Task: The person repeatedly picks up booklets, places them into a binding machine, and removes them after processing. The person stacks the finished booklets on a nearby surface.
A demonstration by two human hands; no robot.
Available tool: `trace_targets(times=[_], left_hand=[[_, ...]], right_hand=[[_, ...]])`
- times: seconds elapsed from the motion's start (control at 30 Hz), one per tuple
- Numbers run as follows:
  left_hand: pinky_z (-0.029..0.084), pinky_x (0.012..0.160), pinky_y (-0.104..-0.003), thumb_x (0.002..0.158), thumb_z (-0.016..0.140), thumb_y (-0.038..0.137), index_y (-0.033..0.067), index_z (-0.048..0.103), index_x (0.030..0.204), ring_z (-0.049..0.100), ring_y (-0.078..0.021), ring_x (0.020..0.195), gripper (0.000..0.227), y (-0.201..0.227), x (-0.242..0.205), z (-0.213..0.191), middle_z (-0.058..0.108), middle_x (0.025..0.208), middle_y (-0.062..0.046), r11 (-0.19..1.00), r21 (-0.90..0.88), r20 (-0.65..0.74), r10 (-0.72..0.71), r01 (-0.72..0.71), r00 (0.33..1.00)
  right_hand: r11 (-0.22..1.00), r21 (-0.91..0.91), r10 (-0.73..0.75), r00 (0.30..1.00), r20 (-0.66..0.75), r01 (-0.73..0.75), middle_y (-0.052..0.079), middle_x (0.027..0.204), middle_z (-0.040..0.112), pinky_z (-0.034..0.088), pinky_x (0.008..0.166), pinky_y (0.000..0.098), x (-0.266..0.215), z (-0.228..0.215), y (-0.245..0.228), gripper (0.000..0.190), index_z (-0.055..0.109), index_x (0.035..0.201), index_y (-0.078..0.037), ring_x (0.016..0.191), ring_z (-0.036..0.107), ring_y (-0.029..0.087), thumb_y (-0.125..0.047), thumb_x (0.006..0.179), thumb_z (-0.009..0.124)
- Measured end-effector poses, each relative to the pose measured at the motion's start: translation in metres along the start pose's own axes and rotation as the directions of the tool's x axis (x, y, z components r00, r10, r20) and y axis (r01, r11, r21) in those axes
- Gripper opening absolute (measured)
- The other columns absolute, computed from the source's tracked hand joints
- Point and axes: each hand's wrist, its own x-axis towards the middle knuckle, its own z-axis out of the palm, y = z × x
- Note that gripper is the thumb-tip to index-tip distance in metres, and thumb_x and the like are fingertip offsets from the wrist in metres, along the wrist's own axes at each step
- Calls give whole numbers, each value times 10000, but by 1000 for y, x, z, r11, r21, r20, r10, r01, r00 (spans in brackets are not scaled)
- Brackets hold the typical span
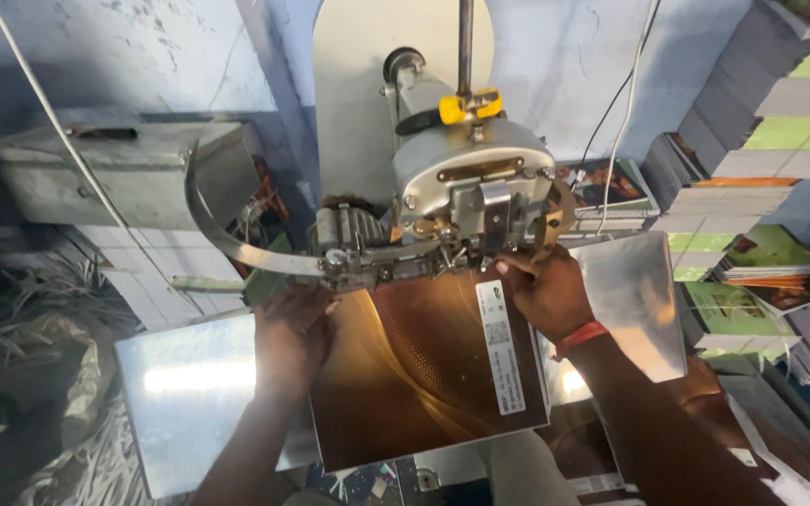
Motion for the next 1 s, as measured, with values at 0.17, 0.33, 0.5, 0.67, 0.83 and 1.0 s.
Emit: trace_targets(times=[0.17, 0.33, 0.5, 0.67, 0.83, 1.0], left_hand=[[520, 943, -463, 846, 605, 24, 59, 756, 1080, 699, -334, 1047, 280, 4, 5, -17, 751, 1099, -145, 990, -139, 28, 44, -40, 999], [560, 785, -444, 889, 647, 55, 97, 790, 1030, 731, -329, 826, 205, 17, 17, -42, 754, 903, -148, 943, -201, 161, -236, 266, 958], [554, 715, -417, 752, 810, 142, 94, 805, 853, 723, -288, 720, 112, 29, 25, -30, 762, 815, -104, 972, -166, -58, -178, 166, 982], [479, 785, -418, 718, 874, 250, 143, 808, 785, 691, -242, 736, 142, 30, 23, 1, 740, 747, -50, 987, -79, -137, -147, 137, 980], [347, 960, -479, 805, 844, 319, 222, 850, 952, 601, -263, 898, 176, 27, 11, 27, 689, 754, -45, 995, 60, -159, -65, 76, 985], [336, 1039, -496, 838, 804, 334, 228, 848, 993, 613, -264, 982, 193, 28, 9, 32, 751, 868, -62, 991, 50, -89, -115, 120, 989]], right_hand=[[996, -89, -12, 999, 42, 16, 196, 994, 731, 545, 814, 464, -2, 0, 0, 185, 803, 1061, -124, 934, 688, 385, -196, 904, 735], [998, -14, -56, 998, 6, 56, 186, 1003, 723, 544, 802, 462, 2, -7, 3, 185, 809, 1028, -125, 945, 678, 376, -179, 873, 723], [990, -135, 35, 999, 40, -29, 151, 860, 716, 531, 779, 463, 5, -18, 25, 121, 796, 931, -96, 886, 669, 370, -195, 869, 764], [996, -78, -42, 999, 18, 43, 127, 906, 738, 551, 779, 417, 7, -40, 47, 87, 772, 940, -89, 872, 697, 333, -132, 875, 733], [993, -58, -108, 994, -14, 107, 105, 940, 758, 557, 806, 410, 10, -52, 55, 143, 788, 997, -116, 873, 704, 316, -143, 859, 764], [990, -109, -92, 996, 15, 93, 94, 939, 764, 550, 826, 407, 12, -56, 59, 142, 798, 996, -131, 883, 704, 307, -152, 856, 782]])
